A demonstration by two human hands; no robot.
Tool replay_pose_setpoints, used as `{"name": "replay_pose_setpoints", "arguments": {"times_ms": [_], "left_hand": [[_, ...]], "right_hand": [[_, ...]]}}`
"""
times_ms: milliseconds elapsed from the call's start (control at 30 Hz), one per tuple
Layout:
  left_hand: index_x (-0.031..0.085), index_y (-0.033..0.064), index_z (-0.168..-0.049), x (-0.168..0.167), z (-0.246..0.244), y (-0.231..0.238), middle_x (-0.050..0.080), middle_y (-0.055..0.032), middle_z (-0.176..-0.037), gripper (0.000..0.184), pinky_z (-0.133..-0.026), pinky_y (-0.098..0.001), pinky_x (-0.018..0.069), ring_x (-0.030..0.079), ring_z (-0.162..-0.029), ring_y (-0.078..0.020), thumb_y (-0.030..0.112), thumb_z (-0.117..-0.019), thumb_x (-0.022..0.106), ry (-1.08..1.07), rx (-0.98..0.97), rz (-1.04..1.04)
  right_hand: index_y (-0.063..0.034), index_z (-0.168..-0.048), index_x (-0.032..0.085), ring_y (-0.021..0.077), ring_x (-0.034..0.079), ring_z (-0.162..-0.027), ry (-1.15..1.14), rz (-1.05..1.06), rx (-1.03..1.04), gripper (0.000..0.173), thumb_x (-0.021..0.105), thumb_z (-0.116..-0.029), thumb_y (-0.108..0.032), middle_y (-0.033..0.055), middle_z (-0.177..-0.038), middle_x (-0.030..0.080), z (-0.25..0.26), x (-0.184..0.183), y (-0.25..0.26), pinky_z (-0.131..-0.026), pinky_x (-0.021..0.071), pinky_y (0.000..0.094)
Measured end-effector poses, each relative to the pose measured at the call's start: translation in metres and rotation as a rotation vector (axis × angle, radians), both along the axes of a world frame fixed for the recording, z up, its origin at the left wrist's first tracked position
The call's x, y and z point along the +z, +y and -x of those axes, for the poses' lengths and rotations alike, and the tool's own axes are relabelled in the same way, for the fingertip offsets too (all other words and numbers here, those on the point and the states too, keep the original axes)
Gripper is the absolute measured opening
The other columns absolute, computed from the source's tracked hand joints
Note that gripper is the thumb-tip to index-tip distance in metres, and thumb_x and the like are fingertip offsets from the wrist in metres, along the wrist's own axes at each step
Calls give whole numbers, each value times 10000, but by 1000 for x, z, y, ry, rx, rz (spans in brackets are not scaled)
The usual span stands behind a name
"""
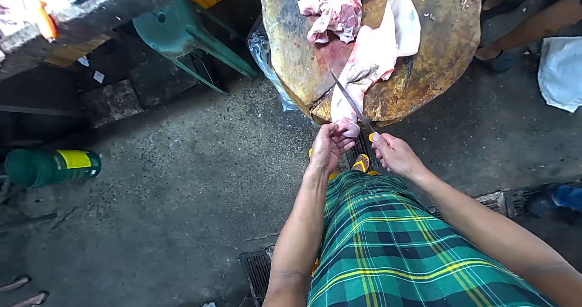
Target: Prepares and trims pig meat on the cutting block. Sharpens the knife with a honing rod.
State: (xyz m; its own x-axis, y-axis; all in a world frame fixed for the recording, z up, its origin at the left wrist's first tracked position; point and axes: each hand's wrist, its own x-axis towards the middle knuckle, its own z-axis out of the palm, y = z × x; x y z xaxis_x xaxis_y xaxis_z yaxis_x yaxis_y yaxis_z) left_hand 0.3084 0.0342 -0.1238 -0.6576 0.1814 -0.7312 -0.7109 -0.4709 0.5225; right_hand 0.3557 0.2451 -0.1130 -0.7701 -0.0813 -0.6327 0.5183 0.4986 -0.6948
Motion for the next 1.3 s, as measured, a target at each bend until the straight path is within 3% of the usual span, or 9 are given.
{"name": "replay_pose_setpoints", "arguments": {"times_ms": [100, 200, 367, 667, 800, 967, 1100, 1200, 1300], "left_hand": [[618, 51, -1227, -11, 2, 7, 700, -107, -996, 401, -767, -383, 607, 695, -835, -206, 398, -1027, 598, -1, -33, 112], [578, -17, -1241, -15, 0, 18, 706, -140, -955, 436, -729, -360, 601, 691, -797, -203, 239, -935, 753, 10, -35, 330], [650, 95, -1180, 12, -20, 15, 692, -52, -953, 389, -738, -347, 566, 657, -822, -146, 438, -998, 624, 202, -36, 453], [552, 67, -1262, 24, -21, 25, 680, -101, -1056, 373, -858, -432, 596, 695, -929, -211, 355, -1079, 401, 298, 157, 337], [533, -1, -1300, 5, -11, 21, 676, -203, -1146, 359, -856, -496, 598, 698, -979, -310, 217, -1064, 375, 286, 269, 160], [566, 86, -1301, 21, -20, 27, 693, -128, -1169, 384, -882, -446, 595, 706, -1000, -251, 337, -1084, 372, 273, 176, 207], [515, 56, -1405, 11, -34, 9, 657, -174, -1261, 414, -952, -514, 573, 668, -1106, -307, 293, -1067, 486, 280, 191, 187], [492, -7, -1379, 6, -14, 20, 676, -159, -1070, 384, -791, -442, 591, 673, -900, -236, 162, -1034, 505, 238, 139, 315], [603, 71, -1067, -9, -8, 12, 615, -4, -763, 162, -589, -283, 508, 580, -649, -96, 185, -1027, 496, 201, 85, 449]], "right_hand": [[-131, -1123, 658, 197, 620, -582, 50, 15, -19, 585, 368, -1057, -635, 49, -749, 631, 0, -1, -3, -558, 568, 419], [-116, -1138, 656, 214, 623, -588, 55, 5, -102, 608, 345, -1063, -634, 62, -770, 631, 4, 2, -2, -553, 573, 432], [-126, -1196, 614, 257, 679, -669, 57, -93, -5, 606, 327, -1059, -643, 93, -812, 656, 9, 1, 10, -643, 602, 506], [-120, -1076, 641, 262, 688, -753, 226, -173, 236, 563, 375, -1062, -616, 83, -797, 661, 6, -2, -14, -687, 578, 523], [-116, -1065, 628, 294, 679, -719, 194, -250, 142, 599, 329, -1062, -635, 102, -761, 644, 7, -5, -4, -639, 558, 548], [-141, -1066, 645, 230, 670, -683, 226, -166, 232, 556, 379, -1053, -630, 53, -745, 644, 1, 9, -11, -630, 573, 494], [-97, -1150, 652, 329, 715, -836, 84, -197, 76, 598, 384, -1055, -623, 146, -886, 704, -1, -3, -14, -744, 590, 585], [-58, -1246, 657, 340, 699, -1053, 1, -70, -8, 614, 421, -1056, -592, 189, -1097, 715, 12, 24, 5, -947, 550, 588], [-56, -1223, 648, 311, 700, -854, -43, 69, -99, 678, 430, -1024, -666, 175, -968, 697, 14, 24, 15, -807, 574, 547]]}}
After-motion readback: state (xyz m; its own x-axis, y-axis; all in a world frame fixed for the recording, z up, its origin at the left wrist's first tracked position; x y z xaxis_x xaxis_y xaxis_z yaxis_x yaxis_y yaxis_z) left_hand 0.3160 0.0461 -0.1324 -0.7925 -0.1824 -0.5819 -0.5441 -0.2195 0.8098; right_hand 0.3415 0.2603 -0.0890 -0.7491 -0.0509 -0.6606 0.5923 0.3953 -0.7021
